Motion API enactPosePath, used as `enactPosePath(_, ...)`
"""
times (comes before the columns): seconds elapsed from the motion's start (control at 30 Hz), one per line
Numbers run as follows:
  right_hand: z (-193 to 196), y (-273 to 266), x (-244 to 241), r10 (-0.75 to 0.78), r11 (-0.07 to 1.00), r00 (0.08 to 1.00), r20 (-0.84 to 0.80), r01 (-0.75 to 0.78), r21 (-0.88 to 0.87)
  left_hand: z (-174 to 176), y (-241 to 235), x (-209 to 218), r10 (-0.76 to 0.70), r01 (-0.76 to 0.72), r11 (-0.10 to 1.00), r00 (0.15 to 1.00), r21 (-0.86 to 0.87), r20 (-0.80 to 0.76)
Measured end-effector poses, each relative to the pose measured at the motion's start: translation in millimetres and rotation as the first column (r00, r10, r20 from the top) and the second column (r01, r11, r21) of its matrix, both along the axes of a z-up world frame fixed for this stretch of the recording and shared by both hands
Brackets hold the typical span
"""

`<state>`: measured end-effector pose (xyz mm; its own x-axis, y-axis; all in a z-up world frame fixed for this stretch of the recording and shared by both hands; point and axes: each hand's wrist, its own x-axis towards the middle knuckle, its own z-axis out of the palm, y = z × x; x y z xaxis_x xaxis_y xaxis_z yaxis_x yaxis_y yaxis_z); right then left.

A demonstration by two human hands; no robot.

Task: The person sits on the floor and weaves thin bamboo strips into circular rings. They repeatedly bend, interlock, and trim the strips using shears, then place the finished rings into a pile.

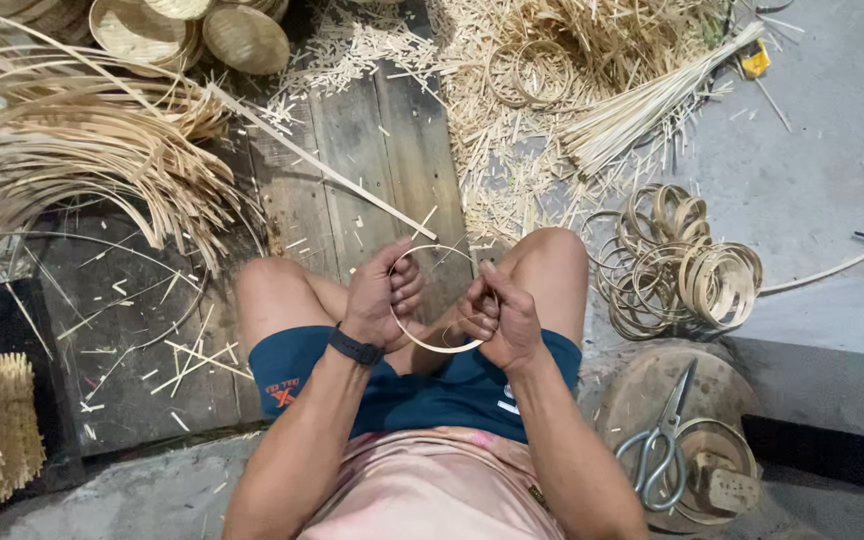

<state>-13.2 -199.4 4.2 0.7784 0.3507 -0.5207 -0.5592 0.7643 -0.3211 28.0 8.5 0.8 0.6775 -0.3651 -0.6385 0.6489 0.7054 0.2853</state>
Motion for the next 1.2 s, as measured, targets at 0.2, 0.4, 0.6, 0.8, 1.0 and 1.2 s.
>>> enactPosePath(0.2, -2, 7, -5, -0.131, 0.991, 0.986, -0.106, 0.129, -0.028, -9, 2, -5, 0.078, -0.077, 0.996, 0.997, -0.053, 0.025)
enactPosePath(0.4, -25, 14, -11, -0.036, 0.998, 0.999, 0.027, 0.035, 0.053, -32, 8, -16, 0.218, -0.214, 0.968, 0.976, -0.130, 0.016)
enactPosePath(0.6, -44, 3, 7, 0.347, 0.492, 0.938, -0.026, -0.205, -0.846, -97, 31, -18, 0.179, -0.175, 0.964, 0.984, 0.200, -0.005)
enactPosePath(0.8, -49, -26, 65, -0.251, 0.845, 0.967, 0.041, 0.239, -0.477, -216, 102, 50, 0.159, -0.219, 0.813, 0.975, 0.539, 0.157)
enactPosePath(1.0, -68, -9, 29, 0.120, 0.544, 0.990, -0.073, -0.127, -0.829, -248, 188, 136, 0.222, -0.241, 0.701, 0.968, 0.672, 0.116)
enactPosePath(1.2, -79, 15, -7, 0.196, 0.546, 0.979, 0.053, -0.065, -0.835, -205, 141, 171, 0.232, -0.353, 0.709, 0.934, 0.610, 0.270)
